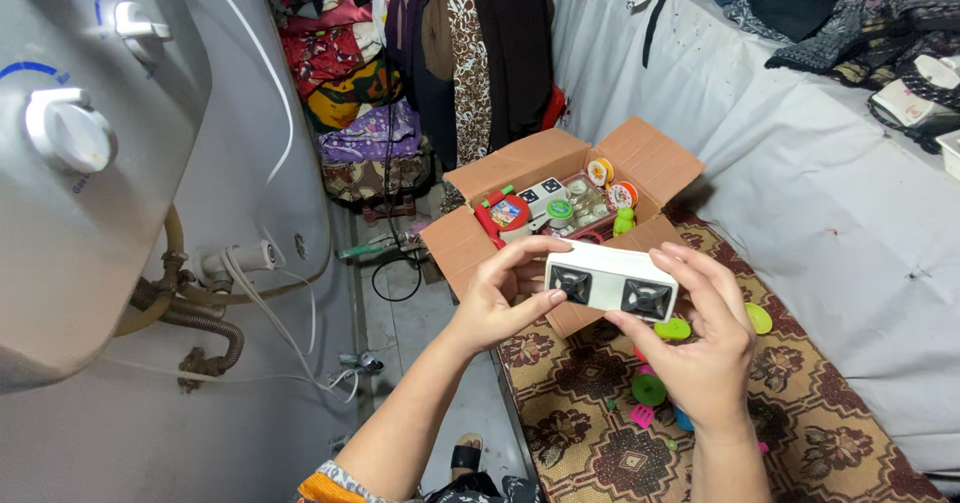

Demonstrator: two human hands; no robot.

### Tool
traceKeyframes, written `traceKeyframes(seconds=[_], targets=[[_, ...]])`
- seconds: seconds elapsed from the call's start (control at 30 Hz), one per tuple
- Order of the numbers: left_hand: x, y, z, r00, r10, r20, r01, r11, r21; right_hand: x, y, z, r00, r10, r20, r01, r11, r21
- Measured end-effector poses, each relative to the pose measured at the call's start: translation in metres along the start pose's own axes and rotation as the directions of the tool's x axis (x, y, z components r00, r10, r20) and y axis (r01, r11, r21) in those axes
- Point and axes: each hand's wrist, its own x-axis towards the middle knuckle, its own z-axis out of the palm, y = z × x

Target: The person sorts small plastic toys and kitchenware from a cardboard box onto a patterned surface, then places them back into the box. They handle items such as a toy fan, a toy frying pan, a toy pot, a toy ladle, and a toy stove, picking them up one by one and returning them to the box.

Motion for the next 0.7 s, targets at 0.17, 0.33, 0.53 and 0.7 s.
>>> traceKeyframes(seconds=[0.17,0.33,0.53,0.7], targets=[[0.003,0.010,0.007,0.995,-0.029,-0.096,0.037,0.996,0.079,0.004,-0.001,0.002,0.998,-0.055,-0.018,0.054,0.998,-0.033],[0.007,0.020,0.005,0.995,0.032,-0.089,-0.015,0.983,0.183,0.009,0.001,-0.004,1.000,0.014,0.027,-0.016,0.997,0.071],[0.005,0.018,0.007,0.904,0.426,0.049,-0.376,0.734,0.566,0.006,0.013,-0.012,0.986,-0.167,-0.003,0.165,0.980,-0.113],[-0.002,0.008,0.011,0.757,0.631,0.171,-0.547,0.468,0.694,0.001,0.039,-0.006,0.825,-0.564,-0.044,0.521,0.788,-0.328]])
